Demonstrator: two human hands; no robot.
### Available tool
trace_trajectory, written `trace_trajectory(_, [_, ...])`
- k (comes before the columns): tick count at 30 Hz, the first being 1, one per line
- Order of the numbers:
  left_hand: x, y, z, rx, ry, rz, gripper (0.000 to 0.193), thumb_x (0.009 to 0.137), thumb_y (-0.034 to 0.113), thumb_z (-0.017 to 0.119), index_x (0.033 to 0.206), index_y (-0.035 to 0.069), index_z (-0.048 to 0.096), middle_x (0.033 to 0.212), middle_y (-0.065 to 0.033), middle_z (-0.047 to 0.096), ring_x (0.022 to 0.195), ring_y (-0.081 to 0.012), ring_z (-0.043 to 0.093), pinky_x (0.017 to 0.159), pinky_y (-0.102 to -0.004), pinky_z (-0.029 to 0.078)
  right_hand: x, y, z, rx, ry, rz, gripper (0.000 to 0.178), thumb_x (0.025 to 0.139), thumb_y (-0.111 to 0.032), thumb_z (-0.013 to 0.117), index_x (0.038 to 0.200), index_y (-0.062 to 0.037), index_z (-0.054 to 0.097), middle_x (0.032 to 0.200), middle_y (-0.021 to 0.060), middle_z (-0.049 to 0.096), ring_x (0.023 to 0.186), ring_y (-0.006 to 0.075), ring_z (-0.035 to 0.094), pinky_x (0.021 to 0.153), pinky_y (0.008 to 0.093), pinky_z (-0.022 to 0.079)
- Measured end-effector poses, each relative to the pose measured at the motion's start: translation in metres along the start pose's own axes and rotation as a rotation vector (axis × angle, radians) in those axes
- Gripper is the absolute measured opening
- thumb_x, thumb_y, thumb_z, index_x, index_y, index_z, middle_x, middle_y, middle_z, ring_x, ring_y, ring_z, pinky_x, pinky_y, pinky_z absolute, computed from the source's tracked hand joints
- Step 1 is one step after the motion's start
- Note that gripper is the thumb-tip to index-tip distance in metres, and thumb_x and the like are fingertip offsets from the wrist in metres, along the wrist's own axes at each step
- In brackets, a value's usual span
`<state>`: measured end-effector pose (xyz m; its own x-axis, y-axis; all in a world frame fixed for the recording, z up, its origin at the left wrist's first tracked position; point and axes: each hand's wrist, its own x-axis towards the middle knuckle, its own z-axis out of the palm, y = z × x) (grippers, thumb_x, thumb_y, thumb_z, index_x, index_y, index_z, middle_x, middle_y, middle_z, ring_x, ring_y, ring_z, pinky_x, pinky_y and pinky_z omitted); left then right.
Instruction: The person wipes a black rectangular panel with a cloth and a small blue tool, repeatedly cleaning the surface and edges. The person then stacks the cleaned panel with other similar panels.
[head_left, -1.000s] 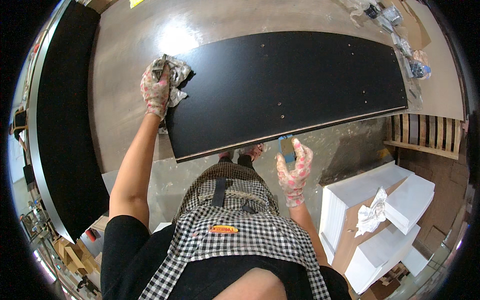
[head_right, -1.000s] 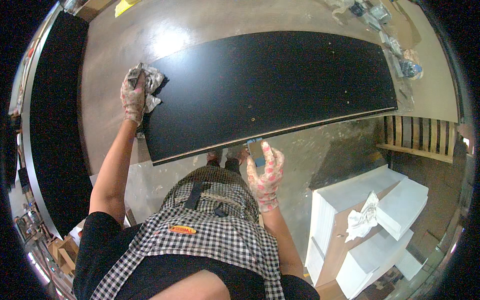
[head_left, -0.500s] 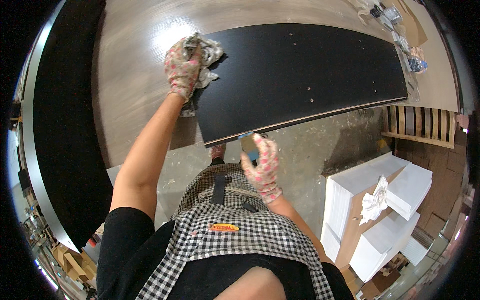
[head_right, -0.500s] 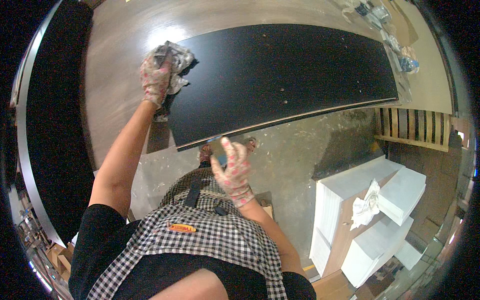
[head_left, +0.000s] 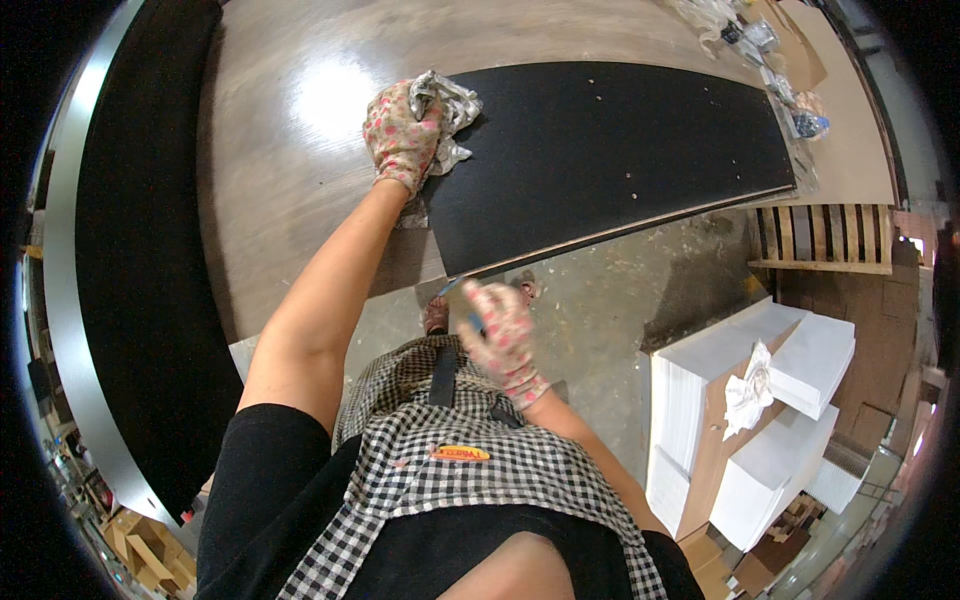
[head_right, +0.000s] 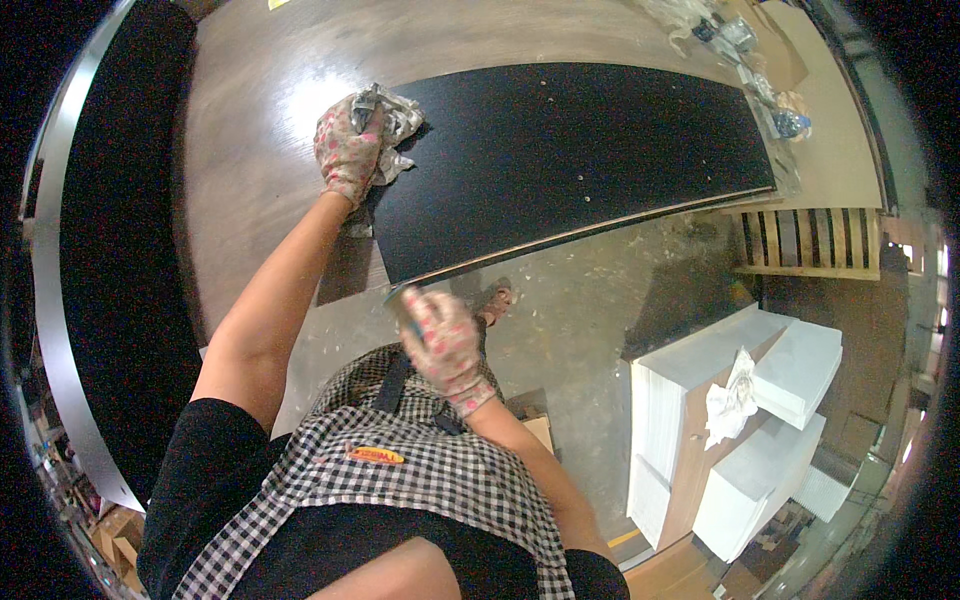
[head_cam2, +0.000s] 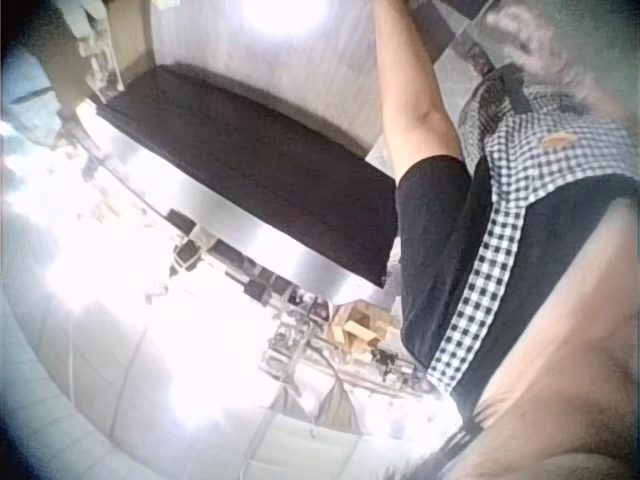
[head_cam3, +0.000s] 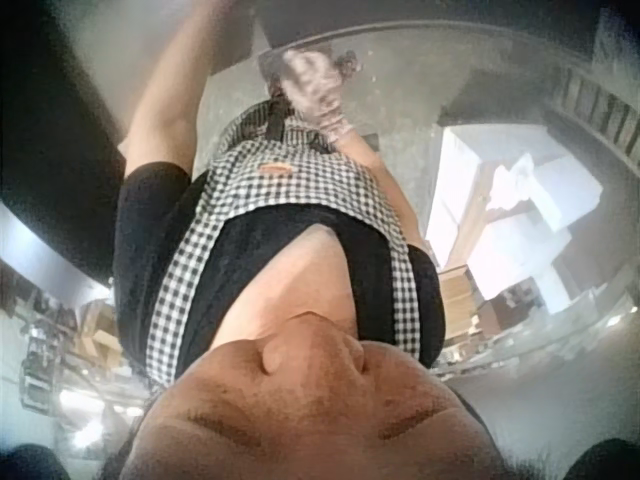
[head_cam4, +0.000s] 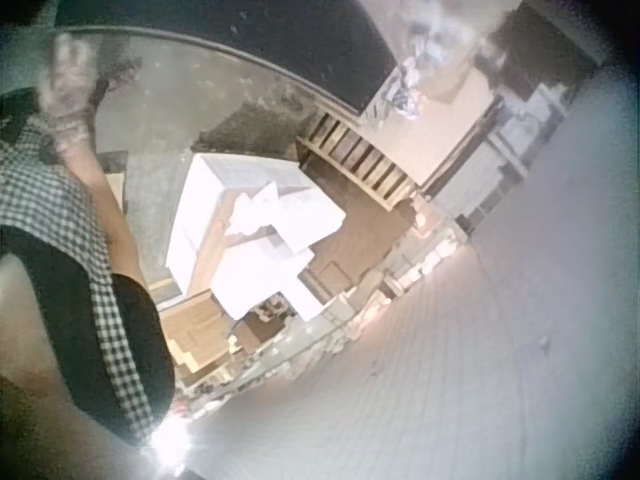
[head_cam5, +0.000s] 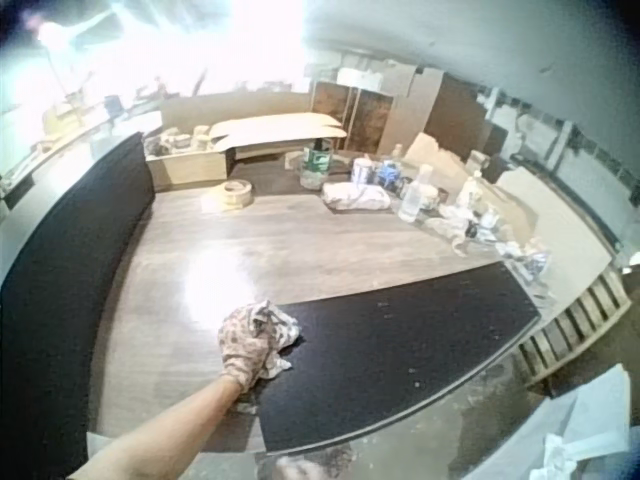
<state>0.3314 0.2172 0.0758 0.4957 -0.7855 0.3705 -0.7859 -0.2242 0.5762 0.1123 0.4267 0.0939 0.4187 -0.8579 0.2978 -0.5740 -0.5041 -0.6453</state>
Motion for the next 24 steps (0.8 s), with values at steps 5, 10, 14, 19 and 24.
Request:
trace_trajectory(5, [-0.001, 0.000, -0.003, -0.026, -0.071, -0.024, 0.060, 0.091, 0.054, 0.062, 0.128, 0.007, 0.063, 0.127, -0.0173, 0.063, 0.123, -0.0359, 0.055, 0.106, -0.0459, 0.041, -0.006, -0.005, 0.010, 0.076, -0.020, -0.157, 0.053, 0.078, -0.017, 0.077, 0.129, -0.0109, 0.063, 0.109, 0.0106, 0.060, 0.094, 0.0299, 0.062, 0.079, 0.0434, 0.053])
trace_trajectory(10, [0.000, -0.003, 0.004, -0.002, -0.011, 0.008, 0.046, 0.085, 0.041, 0.069, 0.120, 0.011, 0.065, 0.119, -0.0130, 0.066, 0.116, -0.0346, 0.058, 0.102, -0.0457, 0.044, -0.008, 0.024, -0.012, -0.141, -0.073, -0.104, 0.052, 0.078, -0.017, 0.077, 0.128, -0.0139, 0.064, 0.110, 0.0099, 0.059, 0.097, 0.0304, 0.060, 0.081, 0.0433, 0.050])
trace_trajectory(14, [0.000, -0.006, 0.005, 0.022, -0.006, 0.004, 0.046, 0.086, 0.041, 0.068, 0.121, 0.011, 0.065, 0.120, -0.0136, 0.066, 0.117, -0.0348, 0.058, 0.102, -0.0457, 0.044, -0.009, 0.035, -0.036, -0.115, 0.226, 0.034, 0.053, 0.079, -0.012, 0.079, 0.130, -0.0139, 0.062, 0.115, 0.0128, 0.058, 0.101, 0.0323, 0.062, 0.083, 0.0426, 0.055])
trace_trajectory(19, [0.000, -0.006, 0.006, -0.005, -0.026, 0.001, 0.047, 0.087, 0.043, 0.068, 0.121, 0.011, 0.065, 0.124, -0.0134, 0.064, 0.120, -0.0348, 0.056, 0.104, -0.0455, 0.043, -0.001, 0.019, -0.014, -0.097, -0.096, -0.124, 0.054, 0.079, -0.018, 0.077, 0.131, -0.0192, 0.061, 0.116, 0.0080, 0.059, 0.102, 0.0286, 0.060, 0.084, 0.0413, 0.050])
trace_trajectory(24, [0.002, -0.007, 0.007, 0.007, -0.070, -0.039, 0.053, 0.088, 0.045, 0.067, 0.126, 0.009, 0.064, 0.129, -0.0129, 0.062, 0.126, -0.0341, 0.052, 0.109, -0.0450, 0.038, -0.001, 0.056, -0.032, -0.141, 0.109, -0.102, 0.050, 0.081, -0.018, 0.077, 0.129, -0.0185, 0.063, 0.118, 0.0106, 0.059, 0.100, 0.0307, 0.062, 0.085, 0.0433, 0.053])
